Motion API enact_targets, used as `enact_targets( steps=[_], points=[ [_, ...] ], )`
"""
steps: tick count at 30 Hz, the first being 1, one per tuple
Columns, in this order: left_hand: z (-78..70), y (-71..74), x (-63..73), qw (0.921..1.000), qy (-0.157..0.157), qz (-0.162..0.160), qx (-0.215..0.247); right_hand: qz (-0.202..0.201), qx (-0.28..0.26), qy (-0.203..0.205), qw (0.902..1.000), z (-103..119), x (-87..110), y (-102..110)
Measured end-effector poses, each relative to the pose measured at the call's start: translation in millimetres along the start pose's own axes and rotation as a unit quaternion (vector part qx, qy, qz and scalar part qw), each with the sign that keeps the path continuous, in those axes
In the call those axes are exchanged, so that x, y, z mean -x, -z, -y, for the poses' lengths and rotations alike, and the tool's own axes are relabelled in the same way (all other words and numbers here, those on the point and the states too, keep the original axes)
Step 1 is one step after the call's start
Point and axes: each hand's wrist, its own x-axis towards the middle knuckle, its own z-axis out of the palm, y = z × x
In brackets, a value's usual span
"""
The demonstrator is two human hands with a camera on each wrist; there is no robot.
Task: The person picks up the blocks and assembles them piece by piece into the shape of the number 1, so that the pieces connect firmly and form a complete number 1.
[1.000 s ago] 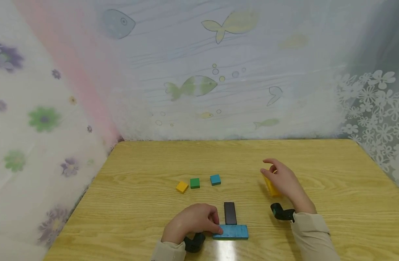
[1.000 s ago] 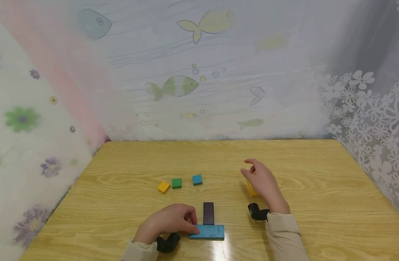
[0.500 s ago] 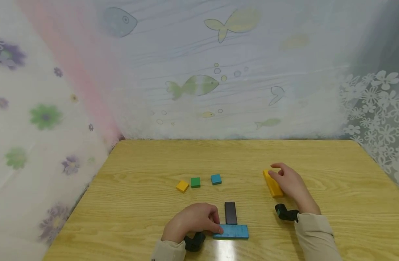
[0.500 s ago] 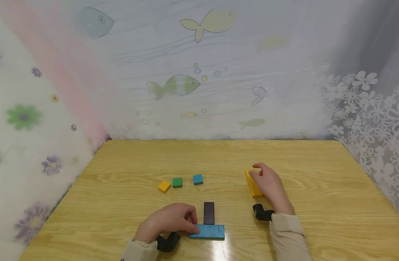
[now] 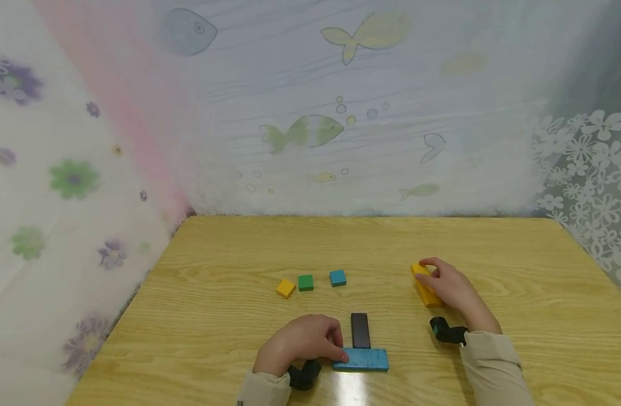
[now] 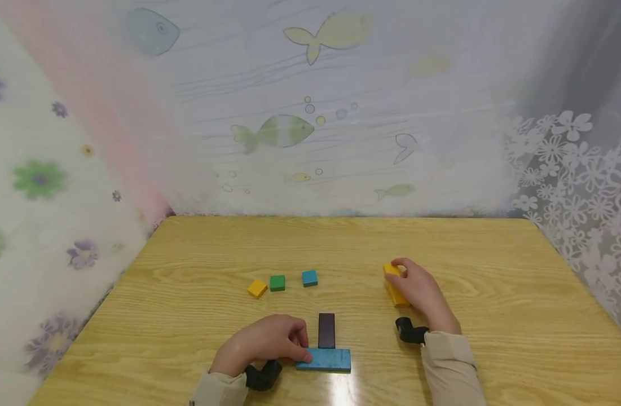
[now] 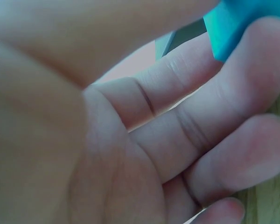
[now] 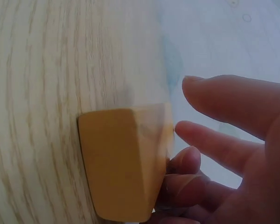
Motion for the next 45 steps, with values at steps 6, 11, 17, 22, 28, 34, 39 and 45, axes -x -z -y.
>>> enact_targets(
  steps=[6,11,17,22,28,34,39,45],
  points=[
    [0.2,-0.2,-0.6,1.0,0.0,0.001,0.002,0.005,0.002,-0.002,1.0,-0.8,-0.8,-0.3],
    [-0.3,0.0,-0.7,1.0,0.0,0.0,-0.003,0.006,0.01,-0.002,0.9999,-1.5,-0.8,-0.9],
    [-0.1,-0.5,-0.5,1.0,0.0,0.0,0.003,0.019,0.018,-0.007,0.9996,-0.1,0.9,-0.5],
    [0.9,-0.8,-0.8,1.0,0.001,0.001,0.005,0.022,0.037,-0.01,0.999,1.5,1.8,-1.0],
    [2.1,-1.3,-1.0,1.0,0.002,0.001,0.01,0.021,0.061,-0.009,0.9979,3.3,2.5,-1.1],
    [1.8,-1.3,-0.8,1.0,0.001,0.001,0.009,0.024,0.075,-0.002,0.9969,1.5,2.2,-2.7],
    [1.0,-1.3,-0.3,1.0,0.001,0.0,0.009,0.032,0.079,-0.003,0.9964,2.0,2.6,-4.5],
    [0.3,-0.2,0.7,0.9999,0.001,-0.001,0.015,0.049,0.087,-0.008,0.995,7.8,1.9,-6.6]
  ],
)
